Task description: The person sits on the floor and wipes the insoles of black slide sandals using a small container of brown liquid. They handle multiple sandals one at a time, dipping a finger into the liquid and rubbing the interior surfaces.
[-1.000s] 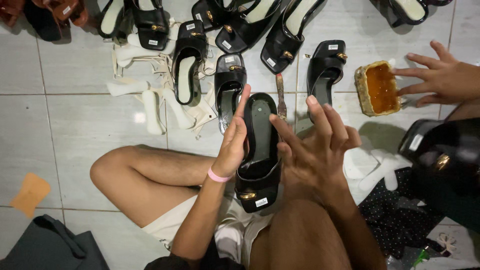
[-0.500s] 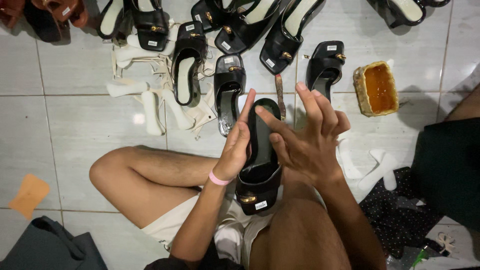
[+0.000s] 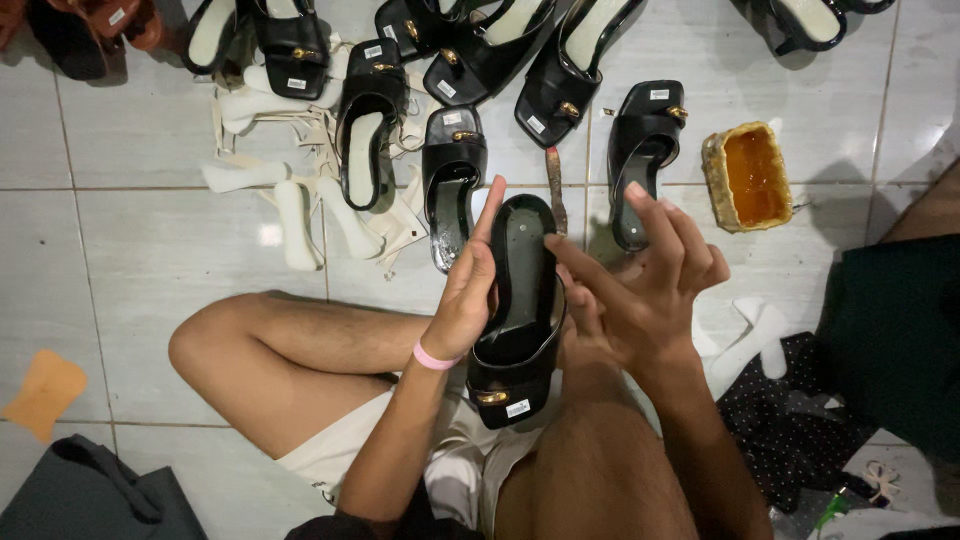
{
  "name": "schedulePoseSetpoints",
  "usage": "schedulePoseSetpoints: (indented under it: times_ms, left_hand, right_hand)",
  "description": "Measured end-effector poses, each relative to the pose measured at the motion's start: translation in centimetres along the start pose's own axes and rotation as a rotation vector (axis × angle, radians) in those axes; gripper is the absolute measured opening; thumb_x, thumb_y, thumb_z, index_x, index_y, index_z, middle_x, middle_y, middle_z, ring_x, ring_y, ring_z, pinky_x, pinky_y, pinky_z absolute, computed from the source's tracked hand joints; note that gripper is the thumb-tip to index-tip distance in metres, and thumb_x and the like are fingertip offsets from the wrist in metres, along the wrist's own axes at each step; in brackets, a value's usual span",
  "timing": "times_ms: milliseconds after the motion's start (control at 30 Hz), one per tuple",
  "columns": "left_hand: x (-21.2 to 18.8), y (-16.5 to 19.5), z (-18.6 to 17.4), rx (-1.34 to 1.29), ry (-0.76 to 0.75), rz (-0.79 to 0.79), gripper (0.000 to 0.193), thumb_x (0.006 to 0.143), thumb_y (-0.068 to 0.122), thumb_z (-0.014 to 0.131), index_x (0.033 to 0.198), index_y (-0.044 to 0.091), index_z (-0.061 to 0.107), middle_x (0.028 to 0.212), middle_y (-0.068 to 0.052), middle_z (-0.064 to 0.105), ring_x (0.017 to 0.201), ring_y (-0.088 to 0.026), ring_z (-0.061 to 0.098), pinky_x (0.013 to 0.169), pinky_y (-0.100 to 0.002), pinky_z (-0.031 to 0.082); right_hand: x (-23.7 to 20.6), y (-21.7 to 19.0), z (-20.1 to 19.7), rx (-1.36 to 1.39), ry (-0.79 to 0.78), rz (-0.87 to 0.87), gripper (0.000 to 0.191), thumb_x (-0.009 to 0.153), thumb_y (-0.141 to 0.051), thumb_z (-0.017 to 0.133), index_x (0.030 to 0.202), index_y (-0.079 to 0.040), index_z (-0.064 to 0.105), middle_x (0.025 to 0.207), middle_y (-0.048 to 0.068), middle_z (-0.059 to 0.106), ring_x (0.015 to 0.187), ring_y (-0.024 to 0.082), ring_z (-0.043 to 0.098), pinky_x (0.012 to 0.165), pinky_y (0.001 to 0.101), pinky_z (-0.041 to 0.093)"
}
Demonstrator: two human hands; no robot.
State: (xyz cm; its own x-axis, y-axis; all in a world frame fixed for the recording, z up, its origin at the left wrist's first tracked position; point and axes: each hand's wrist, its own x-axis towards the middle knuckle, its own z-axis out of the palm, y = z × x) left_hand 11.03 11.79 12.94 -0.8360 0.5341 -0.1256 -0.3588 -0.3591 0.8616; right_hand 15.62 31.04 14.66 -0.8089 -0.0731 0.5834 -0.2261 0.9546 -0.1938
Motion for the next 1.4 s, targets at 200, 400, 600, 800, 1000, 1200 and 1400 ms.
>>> schedulePoseSetpoints:
  times_ms: [200,400,600,800,1000,1200,1400]
  left_hand:
    - [0.1,0.0,0.2,0.055,0.014,0.012,0.073,0.113,0.051,0.032,0.170,0.012,0.012,0.152,-0.006,0.049,0.135,-0.013,0.049,0.119,-0.028,0.037]
    - [0.1,0.1,0.1,0.058,0.018,0.008,0.072,0.113,0.050,0.033,0.171,0.013,0.012,0.150,-0.007,0.051,0.132,-0.014,0.050,0.117,-0.028,0.038]
    - [0.2,0.0,0.0,0.134,0.030,0.020,0.071,0.113,0.051,0.032,0.169,0.012,0.013,0.160,-0.005,0.043,0.141,-0.014,0.046,0.122,-0.030,0.036]
    - [0.2,0.2,0.0,0.180,0.050,0.029,0.071,0.114,0.051,0.029,0.170,0.010,0.016,0.167,-0.010,0.035,0.146,-0.018,0.041,0.125,-0.032,0.033]
    - [0.3,0.5,-0.2,0.184,0.070,0.041,0.071,0.113,0.050,0.029,0.169,0.007,0.016,0.174,-0.007,0.023,0.151,-0.018,0.036,0.126,-0.033,0.029]
    - [0.4,0.2,-0.2,0.192,0.054,0.074,0.069,0.115,0.048,0.029,0.168,0.006,0.016,0.176,-0.004,0.018,0.157,-0.016,0.029,0.130,-0.033,0.024]
    - [0.2,0.2,-0.2,0.151,0.086,0.081,0.068,0.115,0.047,0.029,0.168,0.007,0.016,0.176,-0.004,0.016,0.156,-0.015,0.029,0.129,-0.032,0.025]
  right_hand:
    - [0.7,-0.1,1.0,-0.139,0.025,-0.022,0.046,0.115,-0.048,0.037,0.135,-0.039,0.077,0.154,0.011,0.045,0.138,0.025,0.034,0.113,0.0400,0.021]
    - [-0.2,-0.2,0.7,-0.125,0.042,-0.019,0.047,0.113,-0.048,0.039,0.133,-0.035,0.080,0.151,0.009,0.051,0.134,0.024,0.040,0.108,0.0404,0.025]
    - [-1.2,-0.7,-1.0,-0.048,-0.046,-0.001,0.050,0.109,-0.056,0.038,0.125,-0.034,0.080,0.151,0.006,0.051,0.133,0.023,0.039,0.109,0.0408,0.024]
    - [-0.4,-0.3,1.2,-0.068,0.032,-0.038,0.047,0.116,-0.052,0.037,0.138,-0.036,0.076,0.154,0.011,0.044,0.137,0.025,0.036,0.112,0.0411,0.022]
    - [-1.3,-0.9,0.1,-0.065,-0.059,-0.002,0.043,0.112,-0.047,0.043,0.135,-0.033,0.078,0.153,0.009,0.048,0.136,0.024,0.039,0.110,0.0423,0.023]
    - [-2.4,-1.1,-1.1,-0.097,-0.098,-0.014,0.047,0.112,-0.051,0.037,0.133,-0.036,0.077,0.154,0.007,0.046,0.136,0.023,0.037,0.110,0.0429,0.021]
    - [-1.6,-1.3,0.0,-0.059,-0.057,0.012,0.046,0.114,-0.047,0.040,0.136,-0.033,0.078,0.157,0.013,0.042,0.138,0.025,0.035,0.113,0.0418,0.021]
